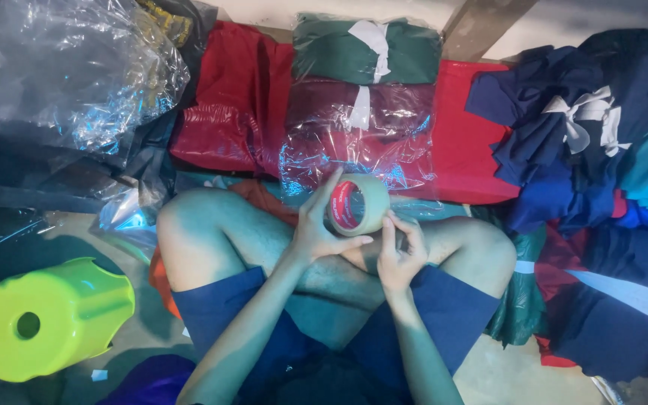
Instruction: The person sits cross-legged on the floor and uses scissors to cut a piece of clear tape. They then apply the tape to seal a plastic bag containing folded clothes. Finally, they place the sealed package onto a shelf above.
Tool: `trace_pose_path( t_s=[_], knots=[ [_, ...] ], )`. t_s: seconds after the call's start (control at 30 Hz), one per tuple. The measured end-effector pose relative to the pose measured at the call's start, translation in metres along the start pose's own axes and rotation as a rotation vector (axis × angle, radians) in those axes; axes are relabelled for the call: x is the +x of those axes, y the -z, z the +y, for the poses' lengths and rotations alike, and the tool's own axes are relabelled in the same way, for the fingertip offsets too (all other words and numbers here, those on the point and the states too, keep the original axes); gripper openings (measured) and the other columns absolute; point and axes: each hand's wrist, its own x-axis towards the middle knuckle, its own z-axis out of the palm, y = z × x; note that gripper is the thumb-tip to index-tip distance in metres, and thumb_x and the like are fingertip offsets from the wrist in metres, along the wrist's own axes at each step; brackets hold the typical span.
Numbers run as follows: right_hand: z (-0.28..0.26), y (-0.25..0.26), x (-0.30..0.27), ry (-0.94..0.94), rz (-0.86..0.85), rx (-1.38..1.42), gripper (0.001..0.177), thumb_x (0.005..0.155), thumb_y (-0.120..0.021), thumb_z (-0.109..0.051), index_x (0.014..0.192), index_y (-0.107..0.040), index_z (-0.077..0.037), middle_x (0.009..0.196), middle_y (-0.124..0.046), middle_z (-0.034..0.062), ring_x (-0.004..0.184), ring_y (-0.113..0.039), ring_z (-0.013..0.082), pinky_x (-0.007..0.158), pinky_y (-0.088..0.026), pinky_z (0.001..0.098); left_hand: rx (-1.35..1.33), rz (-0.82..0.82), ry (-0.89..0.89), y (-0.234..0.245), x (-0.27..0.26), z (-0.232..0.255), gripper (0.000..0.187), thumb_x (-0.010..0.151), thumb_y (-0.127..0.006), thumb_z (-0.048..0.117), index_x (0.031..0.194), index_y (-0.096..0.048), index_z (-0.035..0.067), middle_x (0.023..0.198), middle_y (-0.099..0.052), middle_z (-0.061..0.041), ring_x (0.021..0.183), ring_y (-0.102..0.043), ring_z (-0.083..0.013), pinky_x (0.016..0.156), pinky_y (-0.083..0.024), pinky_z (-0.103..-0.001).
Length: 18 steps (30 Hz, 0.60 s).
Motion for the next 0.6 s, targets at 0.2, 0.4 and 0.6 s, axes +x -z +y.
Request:
trace_pose_path(
  t_s=[0.2, 0.4, 0.6],
  knots=[
    [-0.012, -0.001, 0.013, 0.17, 0.019, -0.132, 0.004, 0.096, -0.074, -0.002, 0.1, -0.074, -0.001, 0.105, -0.067, 0.0086, 0.102, -0.068, 0.0286, 0.088, -0.055, 0.0401, 0.001, -0.098, -0.025, -0.001, -0.004, -0.002, 0.123, 0.052, -0.102, 0.039, 0.156, -0.042, 0.01, 0.127, -0.063, -0.024, 0.12, -0.063, -0.0424, 0.106, -0.05, -0.054],
    [-0.046, 0.009, 0.038, 0.261, -0.245, -0.12, 0.006, 0.1, -0.07, -0.008, 0.098, -0.071, -0.004, 0.101, -0.074, 0.0092, 0.093, -0.071, 0.0319, 0.079, -0.056, 0.0375, 0.156, -0.094, -0.296, 0.009, -0.003, 0.0, 0.117, 0.06, -0.099, 0.041, 0.154, -0.033, 0.021, 0.146, -0.042, -0.026, 0.132, -0.049, -0.0506, 0.105, -0.045, -0.06],
    [-0.054, 0.016, 0.061, 0.358, -0.479, -0.222, 0.007, 0.101, -0.066, -0.015, 0.1, -0.071, -0.01, 0.109, -0.074, 0.0055, 0.095, -0.07, 0.031, 0.079, -0.053, 0.0393, 0.364, -0.028, -0.21, 0.0, -0.014, 0.015, 0.086, 0.062, -0.096, 0.042, 0.136, -0.06, 0.014, 0.14, -0.061, -0.01, 0.125, -0.064, -0.0308, 0.102, -0.054, -0.042]
  ],
)
